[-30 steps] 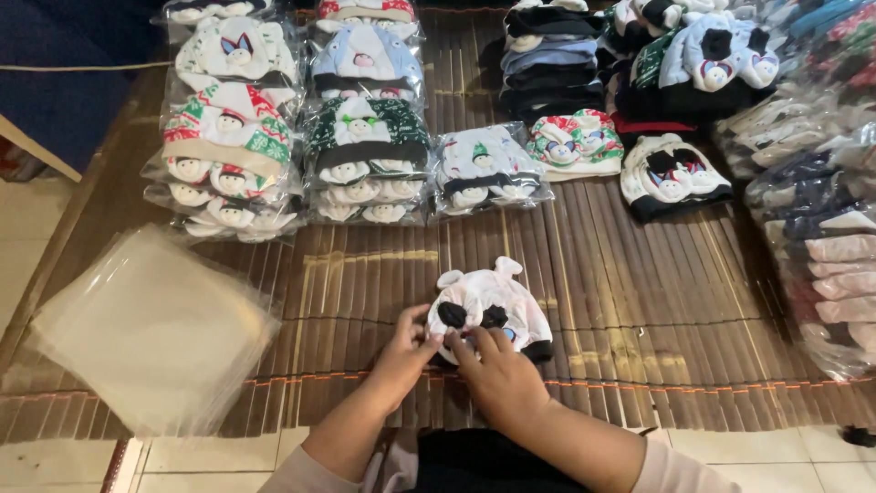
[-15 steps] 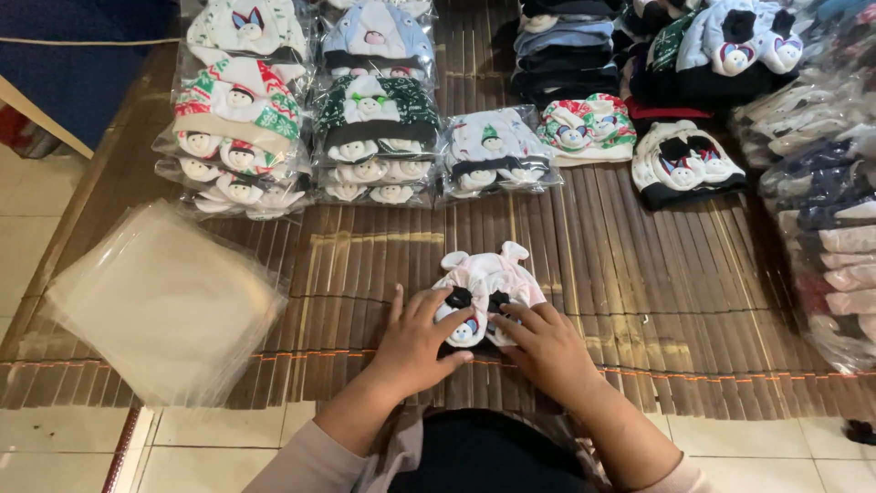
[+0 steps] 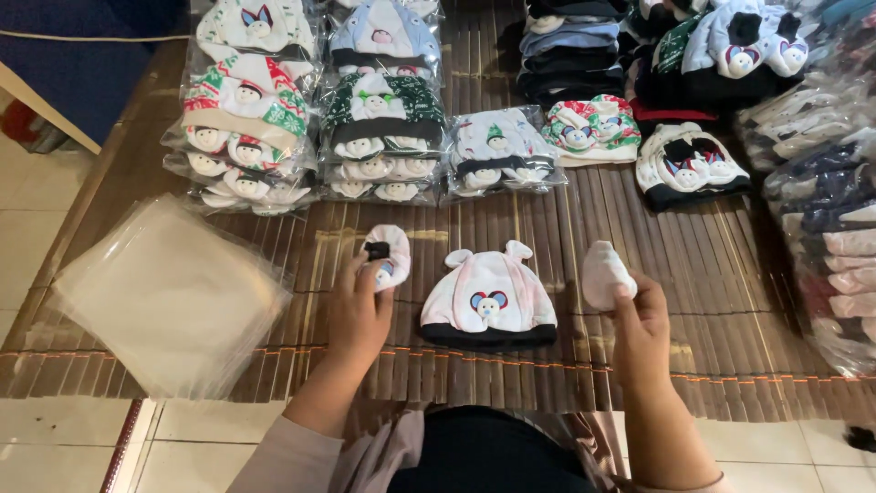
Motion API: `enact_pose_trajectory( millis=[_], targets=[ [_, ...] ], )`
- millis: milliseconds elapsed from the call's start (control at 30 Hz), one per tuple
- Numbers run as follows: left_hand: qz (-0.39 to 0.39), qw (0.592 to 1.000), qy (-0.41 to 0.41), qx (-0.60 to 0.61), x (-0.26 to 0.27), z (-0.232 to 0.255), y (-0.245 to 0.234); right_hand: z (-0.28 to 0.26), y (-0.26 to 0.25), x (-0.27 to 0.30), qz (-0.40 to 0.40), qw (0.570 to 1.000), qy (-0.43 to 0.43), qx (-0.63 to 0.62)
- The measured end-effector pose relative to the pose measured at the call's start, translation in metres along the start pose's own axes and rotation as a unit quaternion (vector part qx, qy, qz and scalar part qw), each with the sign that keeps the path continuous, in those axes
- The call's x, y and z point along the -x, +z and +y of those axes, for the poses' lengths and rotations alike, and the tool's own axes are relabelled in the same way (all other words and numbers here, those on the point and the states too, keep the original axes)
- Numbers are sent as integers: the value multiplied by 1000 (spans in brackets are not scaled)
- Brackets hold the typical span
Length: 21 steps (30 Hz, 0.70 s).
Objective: Packaging baby hats and mittens into plastic bags
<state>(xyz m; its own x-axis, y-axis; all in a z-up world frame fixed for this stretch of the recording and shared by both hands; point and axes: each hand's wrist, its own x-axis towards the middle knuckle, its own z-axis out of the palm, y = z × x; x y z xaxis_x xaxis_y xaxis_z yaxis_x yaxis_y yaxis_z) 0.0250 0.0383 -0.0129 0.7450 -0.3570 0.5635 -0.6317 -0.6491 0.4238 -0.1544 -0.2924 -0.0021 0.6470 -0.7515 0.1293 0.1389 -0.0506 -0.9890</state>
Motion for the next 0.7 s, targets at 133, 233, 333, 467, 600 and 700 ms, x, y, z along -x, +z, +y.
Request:
enact_pose_trajectory(
  millis=[133,233,333,467,600,700],
  targets=[
    [-132,985,-5,-108,24,-7,26,10,1,2,-96,888,-234,384],
    [-127,983,-11,-129,27,10,25,34,2,14,-186,723,-147,649],
    [-51,990,105,-74,26,26,22,20,12,24,-159,736,-181,633],
    [-107,971,209,-55,22,37,21,20,29,34,-164,717,-318,598],
    [-103,965,228,-78,33,14,53,51,30,29,-145,665,-366,635],
    [-166,966,198,-9,28,13,45,32,35,29,-125,706,-391,577]
  ],
)
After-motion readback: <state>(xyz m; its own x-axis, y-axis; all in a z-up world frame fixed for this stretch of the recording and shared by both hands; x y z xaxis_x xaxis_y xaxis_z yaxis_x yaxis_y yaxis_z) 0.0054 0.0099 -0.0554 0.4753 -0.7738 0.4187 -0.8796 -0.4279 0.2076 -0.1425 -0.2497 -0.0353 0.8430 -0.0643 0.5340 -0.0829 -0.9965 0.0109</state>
